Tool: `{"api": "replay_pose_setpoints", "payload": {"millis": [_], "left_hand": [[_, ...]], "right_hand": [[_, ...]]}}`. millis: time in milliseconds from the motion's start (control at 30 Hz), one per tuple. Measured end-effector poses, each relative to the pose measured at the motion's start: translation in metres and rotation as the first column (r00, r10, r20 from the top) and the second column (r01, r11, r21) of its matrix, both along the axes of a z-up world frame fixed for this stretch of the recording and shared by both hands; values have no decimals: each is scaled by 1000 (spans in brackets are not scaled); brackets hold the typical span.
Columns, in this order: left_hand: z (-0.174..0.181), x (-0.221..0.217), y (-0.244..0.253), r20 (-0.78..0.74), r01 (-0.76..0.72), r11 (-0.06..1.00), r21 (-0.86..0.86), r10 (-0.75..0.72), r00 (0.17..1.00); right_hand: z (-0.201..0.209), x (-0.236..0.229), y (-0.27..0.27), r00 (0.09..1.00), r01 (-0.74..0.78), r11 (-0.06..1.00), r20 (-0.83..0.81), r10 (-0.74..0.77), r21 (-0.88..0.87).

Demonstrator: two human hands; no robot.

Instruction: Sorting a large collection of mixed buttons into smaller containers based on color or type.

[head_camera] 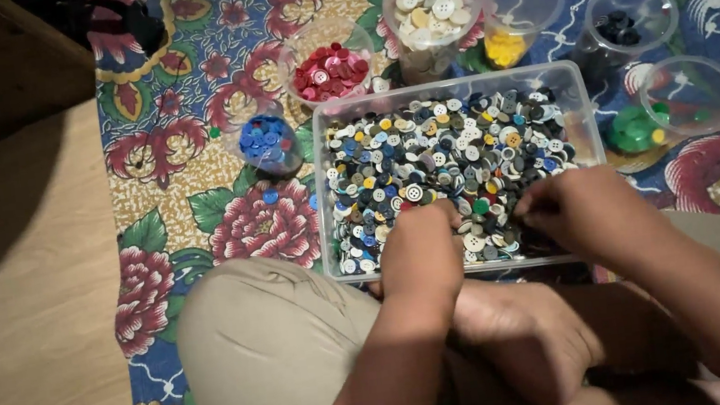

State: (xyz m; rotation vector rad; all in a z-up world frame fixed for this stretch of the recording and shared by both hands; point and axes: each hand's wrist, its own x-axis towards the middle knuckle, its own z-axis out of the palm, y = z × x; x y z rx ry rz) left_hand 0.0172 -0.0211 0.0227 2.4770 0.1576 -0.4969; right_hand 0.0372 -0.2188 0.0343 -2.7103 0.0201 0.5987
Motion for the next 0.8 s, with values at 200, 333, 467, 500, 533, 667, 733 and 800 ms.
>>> {"api": "replay_pose_setpoints", "payload": {"millis": [200, 333, 467, 500, 533, 667, 733, 800], "left_hand": [[27, 6, 6, -170, 10, 1000, -23, -13, 985], [32, 1, 10, -152, 1, 999, -55, -9, 988], [19, -6, 5, -27, -3, 999, -53, 1, 1000], [9, -9, 2, 93, -4, 1000, -16, 6, 996], [8, -11, -2, 95, 4, 1000, -18, -3, 995], [-6, -17, -24, 264, 110, 988, -107, -78, 961], [-9, -17, -37, 334, 173, 979, -105, -130, 934], [-6, -17, -49, 223, 166, 982, -87, -143, 964]], "right_hand": [[-16, 3, 28, 993, 11, 996, 116, -21, 94], [-18, -3, 30, 994, 28, 996, 101, -37, 90], [3, -3, 22, 966, 254, 950, -11, -257, 182], [14, -2, 22, 915, 403, 885, -131, -382, 233], [17, -3, 19, 912, 410, 882, -129, -390, 232], [19, -3, 1, 670, 703, 285, -473, -572, 651], [16, -2, -11, 601, 725, 96, -557, -573, 682], [12, -2, -27, 561, 696, -107, -632, -535, 710]]}}
